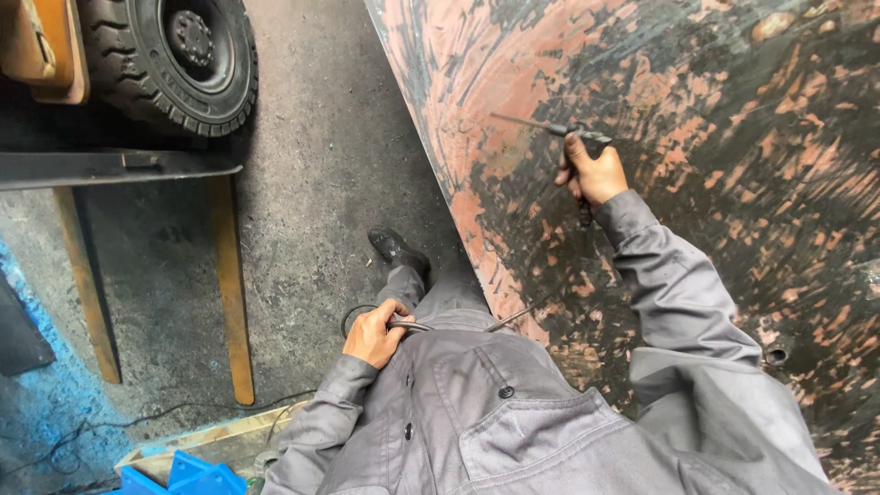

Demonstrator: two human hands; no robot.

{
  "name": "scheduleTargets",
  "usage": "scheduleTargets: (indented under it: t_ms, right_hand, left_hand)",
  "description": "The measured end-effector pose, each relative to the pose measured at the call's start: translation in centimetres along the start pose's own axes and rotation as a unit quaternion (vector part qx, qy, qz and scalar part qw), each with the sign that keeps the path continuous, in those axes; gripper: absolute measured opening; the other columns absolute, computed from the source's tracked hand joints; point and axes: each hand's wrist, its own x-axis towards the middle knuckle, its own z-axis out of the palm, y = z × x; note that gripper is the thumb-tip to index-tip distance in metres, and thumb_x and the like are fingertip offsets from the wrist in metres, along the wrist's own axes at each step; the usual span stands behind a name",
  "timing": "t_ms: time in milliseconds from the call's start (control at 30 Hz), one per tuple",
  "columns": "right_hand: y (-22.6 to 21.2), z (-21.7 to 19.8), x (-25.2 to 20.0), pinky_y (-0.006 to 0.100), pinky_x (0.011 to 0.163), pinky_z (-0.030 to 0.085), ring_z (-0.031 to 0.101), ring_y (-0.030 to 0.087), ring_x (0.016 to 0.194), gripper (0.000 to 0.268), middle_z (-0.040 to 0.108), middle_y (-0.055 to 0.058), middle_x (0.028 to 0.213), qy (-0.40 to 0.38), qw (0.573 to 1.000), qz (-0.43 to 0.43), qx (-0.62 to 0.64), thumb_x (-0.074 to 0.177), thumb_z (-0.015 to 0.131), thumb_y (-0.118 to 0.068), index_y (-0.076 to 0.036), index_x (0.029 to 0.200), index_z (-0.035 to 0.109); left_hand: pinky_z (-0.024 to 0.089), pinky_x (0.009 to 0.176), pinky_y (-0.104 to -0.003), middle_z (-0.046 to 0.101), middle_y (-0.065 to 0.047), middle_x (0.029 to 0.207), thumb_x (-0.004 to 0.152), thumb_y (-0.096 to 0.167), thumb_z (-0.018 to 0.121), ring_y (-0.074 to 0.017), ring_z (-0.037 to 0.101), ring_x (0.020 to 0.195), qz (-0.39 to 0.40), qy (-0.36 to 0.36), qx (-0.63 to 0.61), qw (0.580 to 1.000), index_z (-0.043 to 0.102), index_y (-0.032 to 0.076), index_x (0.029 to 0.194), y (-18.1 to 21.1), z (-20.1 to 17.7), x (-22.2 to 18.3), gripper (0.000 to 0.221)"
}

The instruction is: Cleaning a large metal surface by wiping it with a rag and then using an air blow gun to remove dust and debris.

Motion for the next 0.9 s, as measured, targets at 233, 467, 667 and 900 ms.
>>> scheduleTargets:
  t_ms: [233,467,667,900]
  right_hand:
    - [-2.0,-6.7,4.0,0.031,0.038,0.040,0.052,0.013,0.041,0.062,0.063,0.007,0.063,0.291,0.943,-0.030,0.156,0.092,0.064,-0.070,-0.010,0.083,0.056]
    - [-6.1,-2.9,6.9,0.033,0.035,0.035,0.050,0.013,0.040,0.058,0.059,0.005,0.064,0.298,0.943,-0.080,0.125,0.095,0.064,-0.066,-0.010,0.085,0.057]
    - [-8.4,7.3,6.1,0.033,0.034,0.037,0.047,0.012,0.037,0.058,0.066,0.010,0.064,0.159,0.986,0.033,0.030,0.093,0.061,-0.064,-0.007,0.082,0.061]
    - [-9.2,10.3,14.4,0.032,0.034,0.034,0.047,0.011,0.037,0.058,0.064,0.008,0.064,0.308,0.928,-0.013,0.211,0.094,0.063,-0.065,-0.008,0.082,0.060]
  left_hand:
    - [0.055,0.065,-0.037,0.073,-0.014,0.078,0.086,0.016,0.074,-0.0270,0.073,0.071,0.065,0.037,-0.030,0.997,0.069,0.006,0.097,-1.0,-3.5,3.8,0.016]
    - [0.056,0.068,-0.035,0.074,-0.014,0.083,0.086,0.012,0.073,-0.0253,0.076,0.077,0.111,0.002,-0.047,0.993,0.069,0.004,0.098,-2.7,-9.8,10.0,0.015]
    - [0.054,0.067,-0.038,0.073,-0.015,0.080,0.086,0.019,0.076,-0.0285,0.072,0.073,0.124,-0.039,0.006,0.992,0.069,0.006,0.096,-4.9,-18.2,15.4,0.018]
    - [0.055,0.065,-0.038,0.073,-0.015,0.078,0.089,0.024,0.074,-0.0277,0.074,0.072,0.124,-0.061,0.010,0.990,0.069,0.006,0.097,-6.4,-24.4,20.7,0.020]
